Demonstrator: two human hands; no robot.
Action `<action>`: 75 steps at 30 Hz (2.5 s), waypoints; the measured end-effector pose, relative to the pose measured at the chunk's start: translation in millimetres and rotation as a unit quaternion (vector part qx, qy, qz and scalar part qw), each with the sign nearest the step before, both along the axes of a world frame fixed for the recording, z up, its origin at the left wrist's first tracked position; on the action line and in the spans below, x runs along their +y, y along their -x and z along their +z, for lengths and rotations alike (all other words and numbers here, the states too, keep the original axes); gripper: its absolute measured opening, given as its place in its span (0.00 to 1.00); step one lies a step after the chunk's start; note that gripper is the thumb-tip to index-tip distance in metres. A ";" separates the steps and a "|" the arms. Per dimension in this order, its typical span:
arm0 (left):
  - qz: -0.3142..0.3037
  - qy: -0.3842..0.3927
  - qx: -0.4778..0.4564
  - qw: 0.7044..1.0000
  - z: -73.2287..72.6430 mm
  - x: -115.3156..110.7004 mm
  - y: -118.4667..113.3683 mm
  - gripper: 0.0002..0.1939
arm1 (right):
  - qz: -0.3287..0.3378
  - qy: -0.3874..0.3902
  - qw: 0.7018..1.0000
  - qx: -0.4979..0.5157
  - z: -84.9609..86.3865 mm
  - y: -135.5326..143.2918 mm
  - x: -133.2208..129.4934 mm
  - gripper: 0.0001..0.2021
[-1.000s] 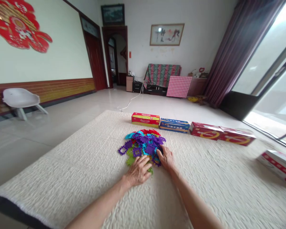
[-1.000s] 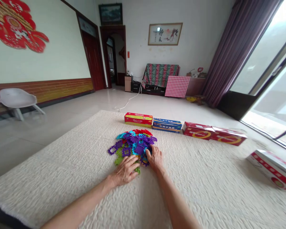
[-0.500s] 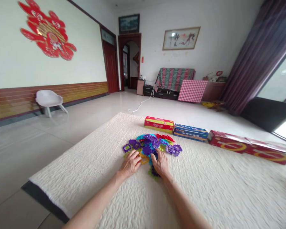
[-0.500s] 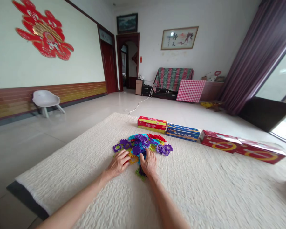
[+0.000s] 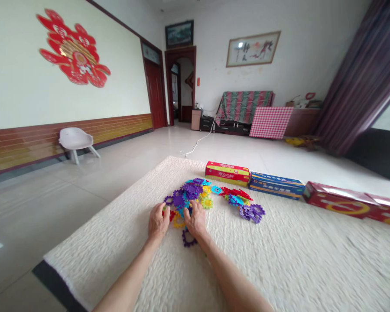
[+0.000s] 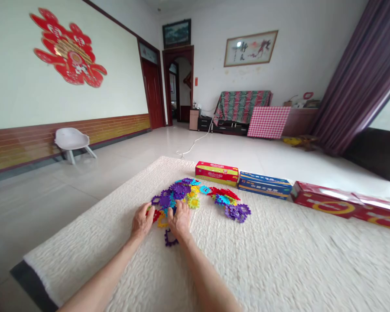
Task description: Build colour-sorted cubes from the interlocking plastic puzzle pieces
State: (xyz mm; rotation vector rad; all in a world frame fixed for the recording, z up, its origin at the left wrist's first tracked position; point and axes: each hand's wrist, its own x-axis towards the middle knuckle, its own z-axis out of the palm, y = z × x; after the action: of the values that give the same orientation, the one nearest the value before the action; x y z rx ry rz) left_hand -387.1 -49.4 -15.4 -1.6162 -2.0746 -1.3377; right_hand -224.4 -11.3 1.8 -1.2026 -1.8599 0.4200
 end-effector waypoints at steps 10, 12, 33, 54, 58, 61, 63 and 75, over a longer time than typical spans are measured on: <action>-0.002 -0.007 0.000 1.000 -2.9 0.7 4.1 0.20 | -0.057 -0.010 0.997 -0.058 55.6 -98.4 66.9 0.14; 0.000 -0.003 0.007 1.000 -4.1 2.4 4.5 0.20 | -0.128 0.021 0.989 -0.068 63.4 -140.8 100.0 0.16; 0.030 -0.011 -0.009 0.999 -0.1 2.7 -1.8 0.18 | 0.000 0.148 0.981 -0.123 30.6 -86.3 141.9 0.17; 0.060 -0.021 0.023 0.998 -3.1 4.6 1.5 0.19 | -0.265 0.070 0.962 -0.009 42.0 -222.5 105.5 0.27; 0.062 -0.018 0.029 0.998 -1.5 4.3 -0.1 0.18 | -0.273 0.155 0.949 -0.029 20.6 -251.9 105.9 0.23; 0.072 -0.017 0.024 0.997 -2.6 4.0 -2.2 0.18 | -0.210 0.143 0.967 -0.014 11.8 -221.4 99.1 0.23; 0.080 -0.021 0.018 0.996 -3.7 4.0 -3.0 0.18 | -0.168 0.137 0.976 0.006 10.6 -186.1 93.5 0.24; -0.101 -0.040 0.101 0.989 35.3 -30.0 -69.0 0.17 | -0.076 0.101 0.985 0.115 17.1 -127.3 53.8 0.31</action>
State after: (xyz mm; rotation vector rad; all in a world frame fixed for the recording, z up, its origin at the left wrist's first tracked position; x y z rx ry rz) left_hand -318.2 -79.4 19.9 -1.8819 -1.7607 -1.2380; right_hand -97.1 42.6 18.9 -1.3588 -1.5464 0.6448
